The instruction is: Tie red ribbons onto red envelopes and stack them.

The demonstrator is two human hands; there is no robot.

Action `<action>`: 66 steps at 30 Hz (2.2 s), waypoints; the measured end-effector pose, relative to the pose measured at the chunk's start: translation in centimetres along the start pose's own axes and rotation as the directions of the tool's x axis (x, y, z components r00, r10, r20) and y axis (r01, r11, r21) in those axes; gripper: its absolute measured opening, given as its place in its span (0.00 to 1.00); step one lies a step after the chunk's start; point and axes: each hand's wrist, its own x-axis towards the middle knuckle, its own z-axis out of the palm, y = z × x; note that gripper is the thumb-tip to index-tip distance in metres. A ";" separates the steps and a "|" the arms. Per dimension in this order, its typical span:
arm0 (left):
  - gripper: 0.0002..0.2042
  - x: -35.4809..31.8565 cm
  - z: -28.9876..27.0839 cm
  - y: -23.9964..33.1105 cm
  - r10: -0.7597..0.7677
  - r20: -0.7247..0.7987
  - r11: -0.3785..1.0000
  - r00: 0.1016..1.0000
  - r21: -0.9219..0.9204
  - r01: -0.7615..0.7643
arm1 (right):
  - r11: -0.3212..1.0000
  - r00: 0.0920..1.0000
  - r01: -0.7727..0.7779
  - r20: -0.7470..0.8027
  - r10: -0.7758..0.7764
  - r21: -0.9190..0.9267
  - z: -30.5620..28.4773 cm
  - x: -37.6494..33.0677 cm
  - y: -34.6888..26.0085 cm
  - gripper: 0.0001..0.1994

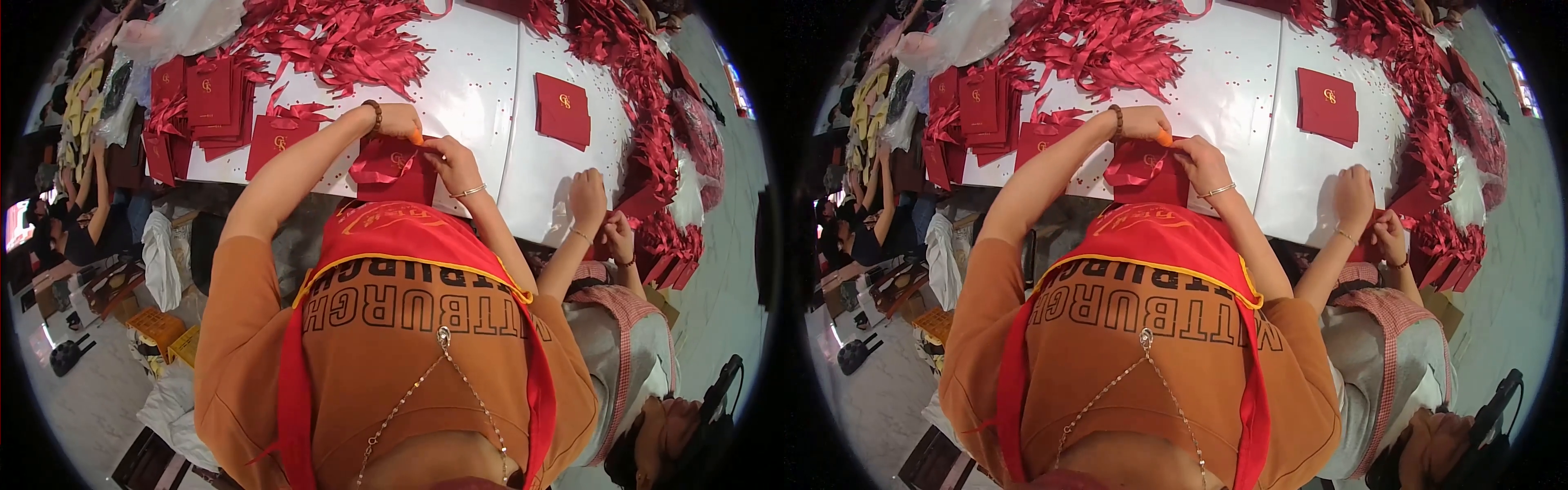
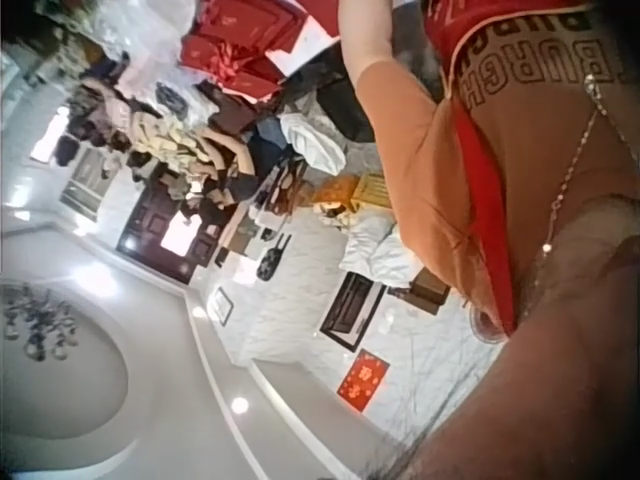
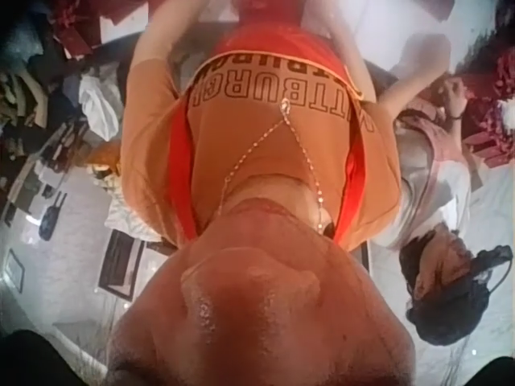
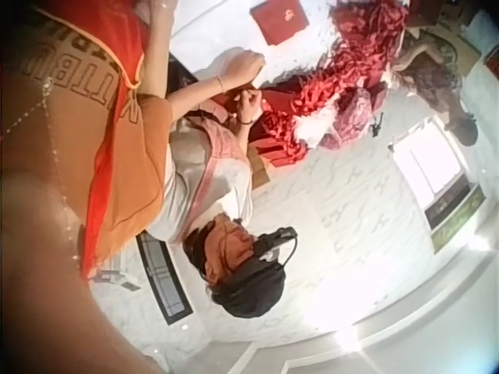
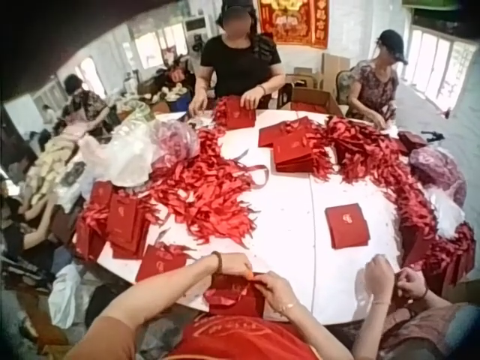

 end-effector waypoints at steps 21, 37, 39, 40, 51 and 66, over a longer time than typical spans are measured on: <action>0.08 2.3 1.6 -0.9 -0.092 -0.595 0.939 0.799 -0.319 -0.129 | 0.991 0.991 0.130 -0.030 -0.130 0.004 -0.2 0.5 -0.1 0.09; 0.17 -3.2 0.1 -1.6 0.176 -0.258 0.414 0.950 -0.856 -0.310 | 0.577 0.991 -0.134 0.123 0.058 0.805 -0.9 1.6 2.9 0.07; 0.17 -3.5 2.7 1.3 0.073 -0.224 0.422 0.972 -0.876 -0.234 | 0.460 0.996 -0.079 0.055 0.067 0.884 -0.3 2.2 3.4 0.09; 0.16 -3.6 3.0 1.3 0.024 -0.284 0.432 0.958 -0.862 -0.266 | 0.464 0.997 -0.075 0.054 0.058 0.883 -0.4 2.4 3.0 0.09; 0.05 -1.6 6.1 -6.9 0.059 -0.685 0.973 0.726 -0.124 -0.196 | 0.851 0.847 -0.176 -0.364 0.387 0.495 -2.5 1.5 3.9 0.08; 0.12 -2.3 -0.5 -10.0 0.066 -0.940 0.902 0.335 0.200 0.384 | 0.903 0.946 0.316 0.027 -0.323 -0.290 1.0 3.9 2.1 0.09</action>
